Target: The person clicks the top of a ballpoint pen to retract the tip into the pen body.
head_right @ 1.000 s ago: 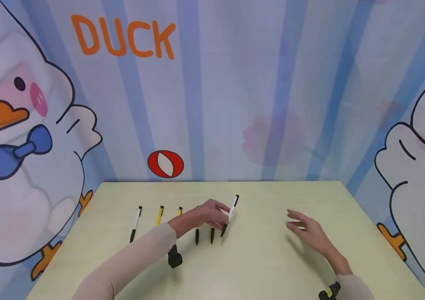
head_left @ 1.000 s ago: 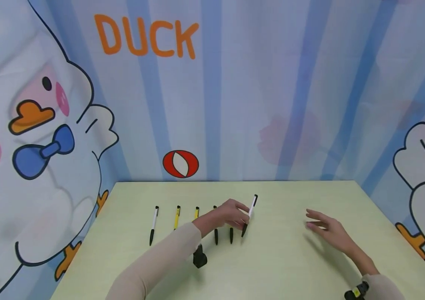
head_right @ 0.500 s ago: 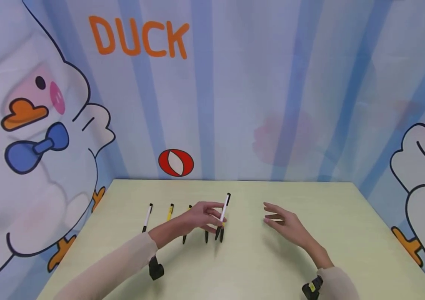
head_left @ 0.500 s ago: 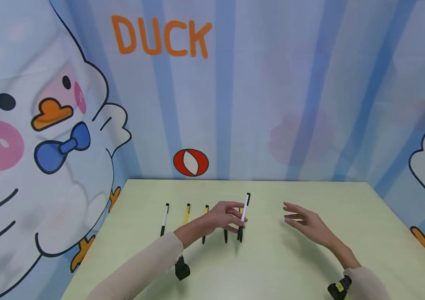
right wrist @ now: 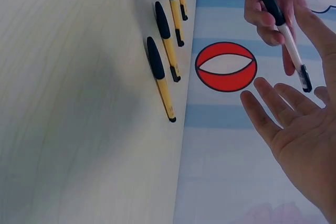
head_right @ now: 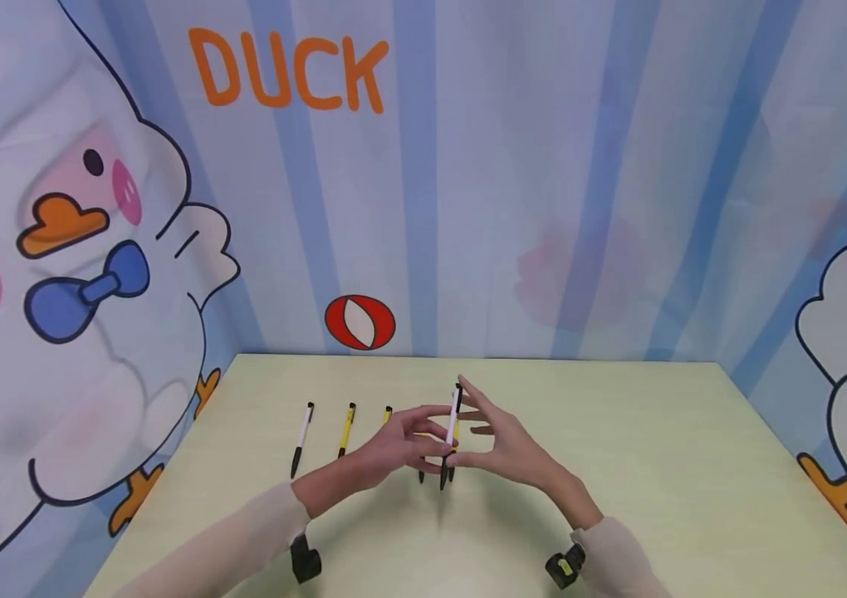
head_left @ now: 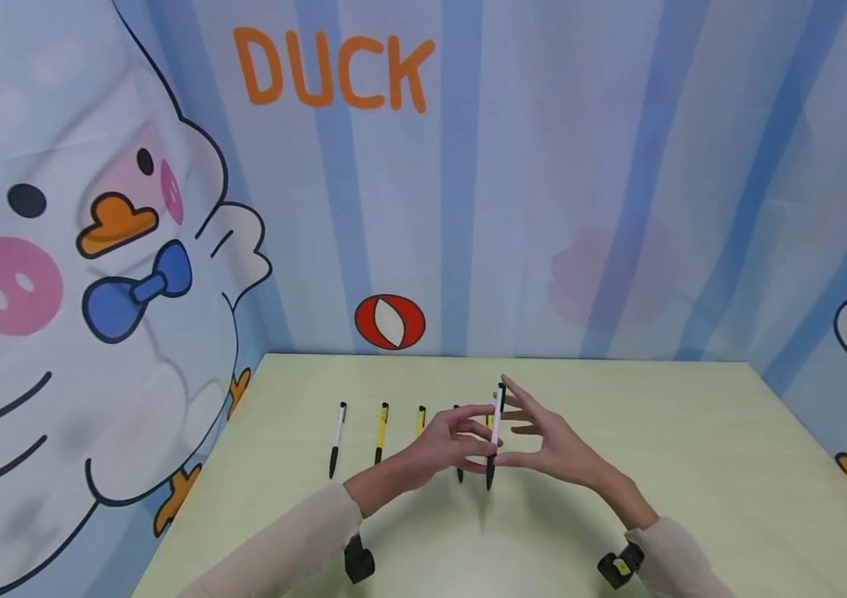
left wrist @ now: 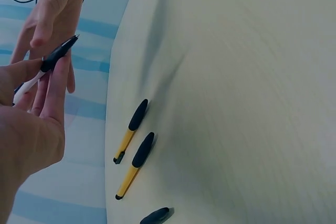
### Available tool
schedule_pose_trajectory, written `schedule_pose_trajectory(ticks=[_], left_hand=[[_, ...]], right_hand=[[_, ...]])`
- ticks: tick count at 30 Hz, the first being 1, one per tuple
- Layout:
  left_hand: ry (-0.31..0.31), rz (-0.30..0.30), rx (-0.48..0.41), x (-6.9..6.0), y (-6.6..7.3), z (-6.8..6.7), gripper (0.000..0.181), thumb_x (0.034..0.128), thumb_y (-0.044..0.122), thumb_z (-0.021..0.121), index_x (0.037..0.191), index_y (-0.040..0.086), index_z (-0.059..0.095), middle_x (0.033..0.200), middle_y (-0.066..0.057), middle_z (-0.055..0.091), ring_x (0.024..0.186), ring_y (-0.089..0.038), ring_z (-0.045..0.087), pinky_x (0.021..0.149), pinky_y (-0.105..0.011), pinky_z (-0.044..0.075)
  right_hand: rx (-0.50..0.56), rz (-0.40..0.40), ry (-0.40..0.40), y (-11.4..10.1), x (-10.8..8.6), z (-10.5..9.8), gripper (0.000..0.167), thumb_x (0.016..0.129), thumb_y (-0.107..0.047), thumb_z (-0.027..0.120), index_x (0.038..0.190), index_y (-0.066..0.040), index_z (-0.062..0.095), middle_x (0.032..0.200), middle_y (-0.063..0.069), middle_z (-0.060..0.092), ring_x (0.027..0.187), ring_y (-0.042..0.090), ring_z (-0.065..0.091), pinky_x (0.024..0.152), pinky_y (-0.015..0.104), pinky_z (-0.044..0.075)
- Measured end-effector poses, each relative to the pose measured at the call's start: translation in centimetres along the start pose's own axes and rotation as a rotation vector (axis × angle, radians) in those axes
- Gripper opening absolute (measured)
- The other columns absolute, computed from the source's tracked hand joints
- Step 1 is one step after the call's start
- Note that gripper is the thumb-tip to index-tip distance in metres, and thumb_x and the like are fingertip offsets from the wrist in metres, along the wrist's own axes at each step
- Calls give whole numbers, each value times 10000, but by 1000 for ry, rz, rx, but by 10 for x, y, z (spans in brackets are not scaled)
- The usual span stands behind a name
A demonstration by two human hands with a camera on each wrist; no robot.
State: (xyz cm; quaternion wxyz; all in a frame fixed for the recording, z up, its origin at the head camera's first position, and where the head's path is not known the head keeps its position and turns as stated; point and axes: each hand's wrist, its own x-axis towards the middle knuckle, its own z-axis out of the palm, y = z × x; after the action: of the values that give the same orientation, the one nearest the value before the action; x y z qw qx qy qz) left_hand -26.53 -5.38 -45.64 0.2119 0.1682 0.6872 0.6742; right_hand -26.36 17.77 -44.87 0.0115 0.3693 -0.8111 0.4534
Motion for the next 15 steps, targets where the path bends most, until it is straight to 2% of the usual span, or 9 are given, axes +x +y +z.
schedule_pose_trajectory(ticks=[5, 9, 15], left_hand=[[10, -4, -34, -2, -3, 2, 586, 957, 66, 703, 1500, 166, 506, 1114, -71, 715, 951, -165, 745, 828, -448, 650], [11, -7, -61, -4, -5, 2, 640, 955, 42, 697, 1533, 202, 474, 1116, -73, 717, 960, -200, 757, 834, -456, 647], [-2, -7, -66, -5, -7, 2, 664, 952, 40, 702, 1544, 220, 462, 1123, -80, 727, 981, -210, 760, 839, -455, 645]], right_hand=[[9, 12, -13, 3, 2, 6, 1095, 850, -198, 846, 1658, -180, 106, 1611, 248, 361, 1311, 422, 588, 1022, 517, 561], [6, 8, -16, 10, -1, 8, 1099, 846, -194, 850, 1656, -149, 109, 1583, 291, 386, 1285, 471, 592, 999, 546, 565], [25, 16, -22, 17, -5, 9, 1118, 826, -197, 866, 1658, -200, 118, 1571, 262, 426, 1288, 462, 595, 998, 546, 566]])
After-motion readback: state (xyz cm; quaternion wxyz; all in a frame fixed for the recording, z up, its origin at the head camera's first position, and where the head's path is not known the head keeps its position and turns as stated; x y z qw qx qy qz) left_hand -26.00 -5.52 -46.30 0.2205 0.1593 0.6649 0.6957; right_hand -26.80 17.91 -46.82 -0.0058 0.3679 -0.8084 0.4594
